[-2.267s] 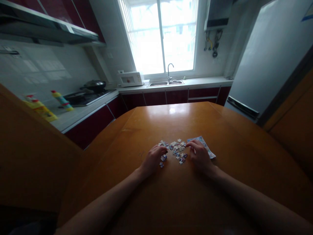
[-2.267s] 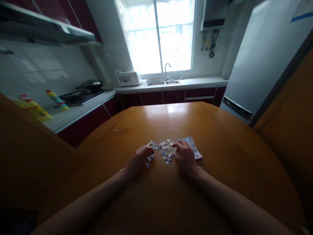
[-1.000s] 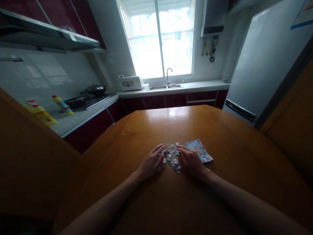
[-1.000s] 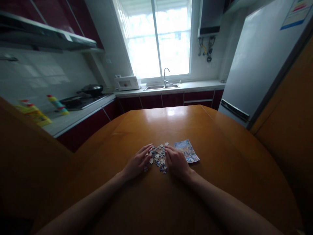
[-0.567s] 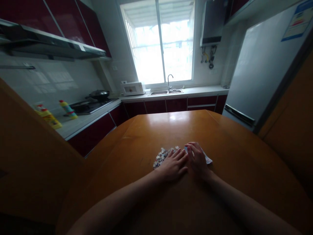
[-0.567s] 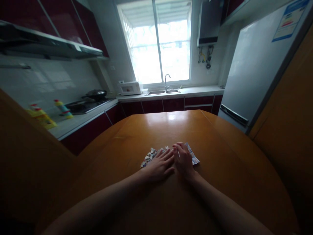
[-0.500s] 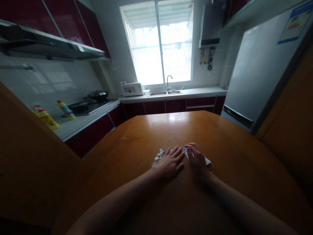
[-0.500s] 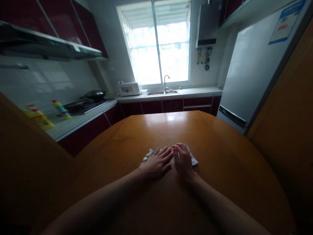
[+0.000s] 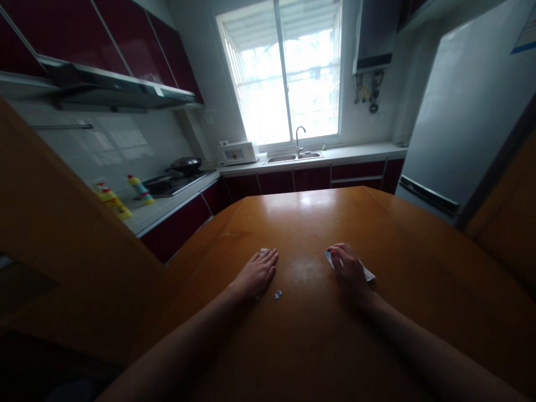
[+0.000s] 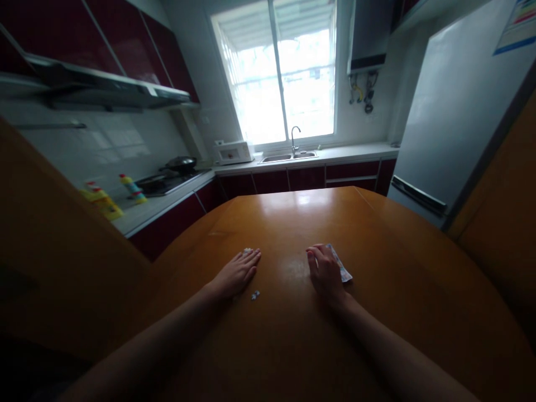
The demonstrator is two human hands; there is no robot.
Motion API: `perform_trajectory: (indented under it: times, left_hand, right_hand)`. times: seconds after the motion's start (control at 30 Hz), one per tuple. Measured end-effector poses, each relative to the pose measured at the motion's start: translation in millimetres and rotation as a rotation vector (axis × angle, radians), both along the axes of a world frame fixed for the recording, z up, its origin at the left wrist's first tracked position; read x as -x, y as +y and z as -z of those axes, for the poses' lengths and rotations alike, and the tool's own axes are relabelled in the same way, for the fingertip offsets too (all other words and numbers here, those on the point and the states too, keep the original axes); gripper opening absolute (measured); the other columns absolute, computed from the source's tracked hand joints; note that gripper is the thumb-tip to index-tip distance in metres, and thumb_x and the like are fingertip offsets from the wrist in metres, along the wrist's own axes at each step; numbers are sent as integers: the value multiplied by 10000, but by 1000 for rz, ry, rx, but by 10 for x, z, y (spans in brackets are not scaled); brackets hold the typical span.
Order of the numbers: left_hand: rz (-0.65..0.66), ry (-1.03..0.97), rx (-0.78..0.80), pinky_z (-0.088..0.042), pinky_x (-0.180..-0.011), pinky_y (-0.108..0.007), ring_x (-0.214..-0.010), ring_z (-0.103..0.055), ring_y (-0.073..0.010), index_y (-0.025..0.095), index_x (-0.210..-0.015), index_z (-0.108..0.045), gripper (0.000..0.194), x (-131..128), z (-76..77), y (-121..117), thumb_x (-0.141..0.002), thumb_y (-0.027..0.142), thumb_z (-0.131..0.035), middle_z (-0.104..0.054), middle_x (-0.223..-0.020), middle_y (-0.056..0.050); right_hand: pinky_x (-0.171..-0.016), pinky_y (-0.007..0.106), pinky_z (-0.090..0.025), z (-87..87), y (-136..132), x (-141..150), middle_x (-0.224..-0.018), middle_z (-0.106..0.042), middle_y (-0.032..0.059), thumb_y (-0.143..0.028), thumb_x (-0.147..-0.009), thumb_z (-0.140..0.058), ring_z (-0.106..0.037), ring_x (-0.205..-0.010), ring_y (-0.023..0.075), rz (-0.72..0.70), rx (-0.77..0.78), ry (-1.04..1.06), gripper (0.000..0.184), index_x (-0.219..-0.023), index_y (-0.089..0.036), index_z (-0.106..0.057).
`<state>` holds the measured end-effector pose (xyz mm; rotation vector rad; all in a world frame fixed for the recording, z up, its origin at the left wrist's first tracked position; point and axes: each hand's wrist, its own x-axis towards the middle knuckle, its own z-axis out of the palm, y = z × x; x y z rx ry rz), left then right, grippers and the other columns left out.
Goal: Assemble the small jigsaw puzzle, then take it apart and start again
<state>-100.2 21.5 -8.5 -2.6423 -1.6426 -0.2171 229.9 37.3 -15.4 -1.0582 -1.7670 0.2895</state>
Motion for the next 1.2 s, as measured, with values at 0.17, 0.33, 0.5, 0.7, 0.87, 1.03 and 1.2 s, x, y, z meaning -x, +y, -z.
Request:
perform_trajectory:
  times: [0.17,0.33,0.5,0.7,0.87,1.03,1.2]
  left_hand:
    - [-96,-11,49,-267,-1210,-447,-1497,-304,-248,176,-1534,-385,609,363,-136,-135,-1055,526,-245,-345,-1589,-138]
    - [24,-21,11,-155,-1248,-466,-1529,-210,-261,188,-1587,-246,695,-66,-151,-478,-1024,592,-308,-258,-1630,-121]
    - [133,-21,79,-137,-1242,-514,-1539,-162,-289,220,-1602,-187,703,-422,-47,-515,-1022,605,-278,-221,-1647,-81]
    - [-145,93,142,-79,-1240,-538,-1542,-132,-306,206,-1588,-253,634,27,-130,-172,-1046,534,-218,-215,-1649,-67]
    - [-218,109,117,-108,-1232,-547,-1537,-167,-299,171,-1588,-247,645,168,-165,-103,-1047,520,-209,-213,-1647,-102]
    - [-247,98,62,-113,-1245,-497,-1542,-152,-286,148,-1582,-258,718,85,-169,1,-1019,593,-270,-200,-1649,-129]
    - [-296,96,78,-292,-1188,-469,-1465,-355,-329,80,-1490,-430,655,151,-215,55,-1018,529,-365,-391,-1555,-216]
  right_hand:
    - [-869,397,-469,19,-28,57,-1010,-663,96,-369,-1040,-351,-606,-968,251,-18,28,-8,348,-981,-206,-654]
    - [-865,411,-470,43,-42,74,-1029,-673,103,-374,-1038,-343,-610,-983,261,-28,48,-25,357,-987,-208,-654]
    - [-891,442,-478,121,-32,31,-1058,-674,113,-427,-1024,-366,-612,-1009,278,-38,53,-33,363,-1008,-217,-661]
    - [-885,435,-481,180,-6,-5,-1043,-673,113,-456,-1014,-370,-616,-988,274,-34,41,-64,399,-1011,-200,-675]
    - [-888,415,-483,149,-5,15,-1064,-676,117,-424,-1014,-366,-615,-994,264,-29,31,-109,387,-1026,-186,-670]
    - [-927,496,-453,145,-44,-17,-1183,-653,162,-358,-986,-357,-583,-1091,326,182,83,-412,401,-1126,-153,-673]
    - [-965,536,-435,166,-151,14,-1319,-600,214,-383,-982,-363,-522,-1225,382,210,277,-648,449,-1131,-128,-702]
